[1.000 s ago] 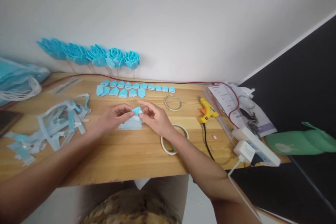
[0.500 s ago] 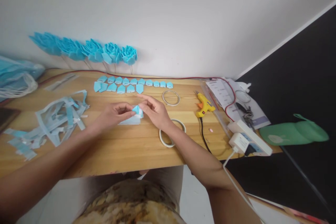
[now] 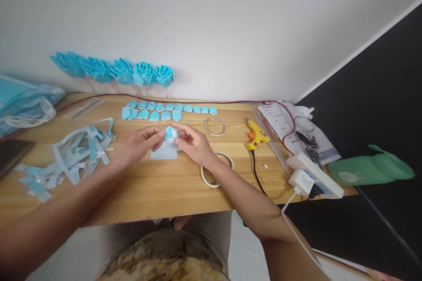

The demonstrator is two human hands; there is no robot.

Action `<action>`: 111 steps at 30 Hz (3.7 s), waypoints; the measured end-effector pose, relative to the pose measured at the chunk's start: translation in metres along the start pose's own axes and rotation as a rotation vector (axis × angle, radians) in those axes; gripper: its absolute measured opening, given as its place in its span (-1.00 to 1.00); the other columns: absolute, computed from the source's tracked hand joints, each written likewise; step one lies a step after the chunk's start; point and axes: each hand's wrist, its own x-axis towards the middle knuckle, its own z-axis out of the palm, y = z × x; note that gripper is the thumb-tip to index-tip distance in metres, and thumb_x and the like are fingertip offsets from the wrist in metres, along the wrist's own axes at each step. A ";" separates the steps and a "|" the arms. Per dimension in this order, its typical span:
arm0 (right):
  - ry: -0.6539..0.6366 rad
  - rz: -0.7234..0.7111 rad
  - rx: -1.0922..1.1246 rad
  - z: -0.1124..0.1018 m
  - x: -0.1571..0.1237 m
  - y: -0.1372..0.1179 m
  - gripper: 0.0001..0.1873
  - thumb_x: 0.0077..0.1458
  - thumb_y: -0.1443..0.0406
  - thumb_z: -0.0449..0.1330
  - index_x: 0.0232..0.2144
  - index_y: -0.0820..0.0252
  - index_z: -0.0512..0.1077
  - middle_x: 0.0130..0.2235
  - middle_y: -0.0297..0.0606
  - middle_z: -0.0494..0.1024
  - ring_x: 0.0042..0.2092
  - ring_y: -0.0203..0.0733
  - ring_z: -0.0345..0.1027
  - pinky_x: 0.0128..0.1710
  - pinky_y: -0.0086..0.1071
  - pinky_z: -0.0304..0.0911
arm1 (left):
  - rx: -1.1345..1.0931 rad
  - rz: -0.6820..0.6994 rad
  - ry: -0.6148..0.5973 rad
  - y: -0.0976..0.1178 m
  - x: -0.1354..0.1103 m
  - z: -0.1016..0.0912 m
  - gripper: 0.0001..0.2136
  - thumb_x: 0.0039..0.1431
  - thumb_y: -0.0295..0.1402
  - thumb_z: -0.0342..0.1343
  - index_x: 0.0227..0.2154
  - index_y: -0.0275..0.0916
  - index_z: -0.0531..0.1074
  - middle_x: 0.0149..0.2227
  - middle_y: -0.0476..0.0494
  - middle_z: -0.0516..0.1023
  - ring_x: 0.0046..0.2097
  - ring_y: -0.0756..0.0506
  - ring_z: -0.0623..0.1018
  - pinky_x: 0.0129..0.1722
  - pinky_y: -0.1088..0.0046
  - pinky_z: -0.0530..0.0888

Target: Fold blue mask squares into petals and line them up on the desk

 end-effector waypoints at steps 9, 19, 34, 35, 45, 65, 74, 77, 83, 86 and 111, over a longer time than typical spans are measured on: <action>0.007 0.016 0.009 -0.002 0.000 -0.003 -0.61 0.14 0.26 0.11 0.04 0.11 0.39 -0.39 -0.37 0.41 -0.37 -0.34 0.32 -0.30 -0.41 0.28 | 0.106 0.003 -0.037 -0.015 0.004 0.001 -0.70 0.05 -0.11 0.04 -0.59 -0.24 0.25 -0.62 0.10 0.17 -0.56 0.07 0.18 -0.55 0.52 0.11; -0.004 0.043 0.018 0.000 -0.001 0.003 -0.54 0.07 0.24 0.21 0.06 0.06 0.37 -0.32 -0.34 0.43 -0.32 -0.32 0.30 -0.29 -0.41 0.28 | 0.093 0.007 -0.072 -0.010 0.002 0.003 -0.72 0.03 -0.12 0.06 -0.55 -0.25 0.32 -0.60 0.10 0.16 -0.54 0.07 0.15 -0.55 0.52 0.09; 0.069 0.101 0.070 -0.001 0.003 -0.003 -0.56 0.09 0.21 0.19 0.03 0.13 0.38 -0.44 -0.39 0.43 -0.40 -0.32 0.35 -0.29 -0.37 0.32 | 0.057 -0.055 -0.021 -0.011 0.004 0.000 -0.71 0.02 -0.11 0.07 -0.53 -0.27 0.36 -0.62 0.08 0.21 -0.55 0.06 0.19 -0.56 0.53 0.13; 0.076 0.103 0.069 -0.002 0.003 -0.003 -0.57 0.09 0.20 0.19 0.03 0.13 0.39 -0.44 -0.39 0.44 -0.40 -0.31 0.35 -0.29 -0.37 0.32 | 0.053 -0.052 -0.022 -0.011 0.003 0.000 -0.71 0.03 -0.11 0.06 -0.53 -0.27 0.36 -0.62 0.08 0.22 -0.55 0.06 0.20 -0.55 0.53 0.13; 0.077 0.105 0.105 -0.005 0.003 -0.003 -0.58 0.12 0.23 0.15 0.05 0.07 0.37 -0.34 -0.33 0.50 -0.32 -0.29 0.40 -0.25 -0.36 0.36 | -0.120 -0.045 -0.051 -0.010 0.003 -0.001 -0.68 0.09 -0.14 0.06 -0.61 -0.25 0.25 -0.63 0.05 0.25 -0.55 0.06 0.24 -0.52 0.52 0.23; 0.097 0.114 0.021 -0.005 0.003 0.002 -0.77 -0.02 0.14 0.27 -0.43 0.18 0.40 -0.47 -0.40 0.37 -0.41 -0.33 0.29 -0.38 -0.43 0.28 | -0.124 -0.020 -0.063 -0.006 0.002 -0.001 -0.68 0.14 -0.06 -0.03 -0.48 -0.24 0.28 -0.58 0.03 0.32 -0.55 0.04 0.30 -0.54 0.51 0.26; 0.225 0.069 0.053 -0.027 0.015 0.004 -0.54 -0.01 0.20 0.25 -0.04 0.14 0.29 -0.44 -0.45 0.42 -0.42 -0.36 0.32 -0.35 -0.46 0.23 | 0.129 0.054 -0.071 -0.018 0.004 0.001 -0.75 0.11 -0.13 0.03 -0.43 -0.25 0.36 -0.59 0.08 0.26 -0.54 0.05 0.24 -0.56 0.54 0.17; 0.303 0.065 -0.028 -0.053 0.028 0.007 -0.47 -0.03 0.22 0.23 0.02 0.17 0.25 -0.42 -0.45 0.42 -0.42 -0.36 0.30 -0.37 -0.46 0.22 | 0.228 0.065 -0.065 -0.019 0.003 0.002 -0.74 0.13 -0.15 -0.01 -0.48 -0.24 0.36 -0.59 0.07 0.27 -0.53 0.04 0.23 -0.54 0.54 0.17; 0.129 0.152 -0.264 -0.078 0.060 0.020 -0.37 -0.05 0.31 0.16 0.12 0.24 0.23 -0.47 -0.44 0.41 -0.44 -0.33 0.29 -0.40 -0.45 0.21 | 0.348 0.088 -0.085 -0.019 0.002 0.004 -0.75 0.12 -0.18 -0.05 -0.49 -0.23 0.38 -0.58 0.05 0.28 -0.49 0.01 0.26 -0.50 0.54 0.18; 0.060 0.181 -0.389 -0.073 0.074 0.028 -0.39 -0.04 0.34 0.14 0.13 0.25 0.25 -0.50 -0.45 0.42 -0.47 -0.34 0.26 -0.41 -0.46 0.19 | 0.382 0.103 -0.112 -0.018 0.000 0.004 -0.75 0.13 -0.19 -0.07 -0.49 -0.24 0.39 -0.58 0.05 0.29 -0.50 0.01 0.28 -0.49 0.54 0.17; 0.075 0.228 -0.804 -0.056 0.094 0.036 -0.55 0.05 0.37 0.14 0.04 0.16 0.39 -0.40 -0.30 0.59 -0.36 -0.21 0.45 -0.26 -0.39 0.31 | 0.594 0.160 -0.132 -0.024 0.000 0.001 -0.76 0.19 -0.27 -0.06 -0.39 -0.24 0.48 -0.52 -0.01 0.43 -0.47 0.00 0.35 -0.45 0.52 0.16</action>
